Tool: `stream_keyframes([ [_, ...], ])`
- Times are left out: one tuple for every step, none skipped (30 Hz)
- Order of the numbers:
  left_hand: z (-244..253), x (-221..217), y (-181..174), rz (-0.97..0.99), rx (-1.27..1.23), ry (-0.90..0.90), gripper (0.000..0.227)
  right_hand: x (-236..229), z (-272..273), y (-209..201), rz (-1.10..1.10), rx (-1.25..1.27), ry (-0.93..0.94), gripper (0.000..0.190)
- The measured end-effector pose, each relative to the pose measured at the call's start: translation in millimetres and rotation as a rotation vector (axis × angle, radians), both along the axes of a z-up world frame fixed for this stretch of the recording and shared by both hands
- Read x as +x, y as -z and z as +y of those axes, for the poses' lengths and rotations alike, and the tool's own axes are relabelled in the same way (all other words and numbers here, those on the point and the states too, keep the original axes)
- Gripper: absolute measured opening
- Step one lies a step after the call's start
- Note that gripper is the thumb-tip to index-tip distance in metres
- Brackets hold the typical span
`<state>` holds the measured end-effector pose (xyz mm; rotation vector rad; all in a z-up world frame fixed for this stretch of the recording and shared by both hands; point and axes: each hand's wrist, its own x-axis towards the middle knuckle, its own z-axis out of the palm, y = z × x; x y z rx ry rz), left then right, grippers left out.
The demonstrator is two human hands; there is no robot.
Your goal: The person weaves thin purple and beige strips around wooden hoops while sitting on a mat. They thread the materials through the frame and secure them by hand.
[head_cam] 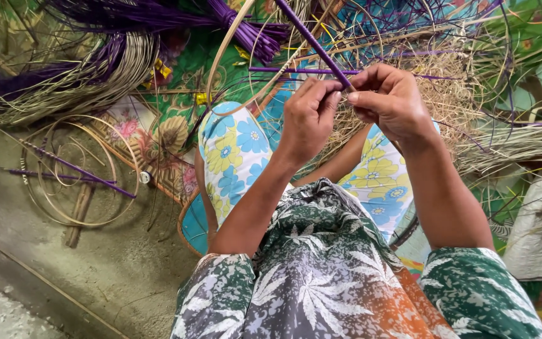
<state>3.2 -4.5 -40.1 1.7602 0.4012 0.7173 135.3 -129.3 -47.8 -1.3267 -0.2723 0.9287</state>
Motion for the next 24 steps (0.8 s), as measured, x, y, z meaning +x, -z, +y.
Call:
stream_keyframes([
  [0.9,-0.3,-0.7,0.01,0.027,0.005,0.011,-0.7,-0.2,0.2,-0.004,0.017,0.035,0.027],
  [0.9,-0.2,-1.6,0.01,0.028,0.005,0.011,-2.4,-0.5,5.2,-0.004,0.018,0.035,0.027],
  [1.2,0.0,-2.5,0.024,0.038,0.014,0.011,-3.7,-0.5,10.2,-0.025,0.035,0.05,0.025],
  [1.4,0.2,-3.4,0.039,0.047,0.023,0.012,-5.2,-0.5,15.2,-0.046,0.051,0.065,0.023],
  [1.0,-1.0,-6.3,0.039,0.048,0.024,0.012,-7.0,-0.7,13.7,-0.046,0.051,0.065,0.023],
  [0.6,-2.2,-9.1,0.062,0.055,0.025,0.011,-8.9,-0.9,12.2,-0.062,0.063,0.08,0.023],
  [0.2,-3.4,-12.1,0.086,0.062,0.026,0.011,-10.7,-1.0,10.7,-0.079,0.075,0.095,0.022],
  [0.6,-5.3,-15.9,0.085,0.062,0.026,0.011,-13.6,-0.7,7.9,-0.079,0.076,0.095,0.022],
  [1.2,-7.1,-19.7,0.111,0.07,0.021,0.011,-16.3,-0.1,5.0,-0.074,0.092,0.106,0.021],
  [1.8,-9.0,-23.6,0.136,0.077,0.017,0.011,-19.1,0.7,2.1,-0.07,0.108,0.116,0.02],
  [1.4,-9.0,-21.8,0.136,0.078,0.015,0.011,-19.9,1.2,3.3,-0.07,0.109,0.115,0.02],
  [1.0,-8.8,-20.0,0.133,0.067,0.009,0.011,-20.7,1.8,4.5,-0.072,0.12,0.123,0.019],
  [0.7,-8.1,-18.2,0.129,0.057,0.003,0.011,-21.0,2.4,5.6,-0.075,0.131,0.131,0.019],
  [2.0,-8.2,-19.1,0.128,0.058,0.003,0.011,-22.2,3.4,4.4,-0.076,0.132,0.131,0.019],
  [2.6,-8.5,-19.9,0.115,0.03,0.013,0.011,-23.6,3.6,3.3,-0.087,0.127,0.14,0.018],
  [3.2,-8.8,-20.6,0.101,0.002,0.022,0.01,-25.0,3.9,2.3,-0.099,0.123,0.149,0.018],
  [3.5,-8.5,-21.3,0.101,0.003,0.022,0.01,-24.8,4.0,4.1,-0.098,0.123,0.149,0.018],
  [3.9,-8.3,-22.1,0.106,-0.021,0.025,0.011,-24.6,4.2,5.8,-0.139,0.11,0.152,0.016],
  [4.2,-8.0,-23.0,0.11,-0.045,0.029,0.012,-24.4,4.3,7.6,-0.18,0.098,0.155,0.015],
  [4.5,-7.2,-22.9,0.11,-0.045,0.028,0.012,-26.5,5.6,9.0,-0.18,0.098,0.154,0.015],
  [4.8,-6.1,-22.9,0.118,-0.061,0.028,0.012,-28.4,6.8,10.4,-0.214,0.118,0.181,0.014],
  [5.1,-5.0,-22.9,0.126,-0.076,0.027,0.013,-30.2,8.0,11.9,-0.249,0.137,0.207,0.014],
  [5.0,-4.7,-20.1,0.126,-0.077,0.029,0.013,-31.4,8.4,10.9,-0.249,0.136,0.208,0.014],
  [4.9,-4.5,-17.3,0.119,-0.081,0.028,0.012,-32.5,8.8,10.0,-0.27,0.136,0.217,0.014],
])
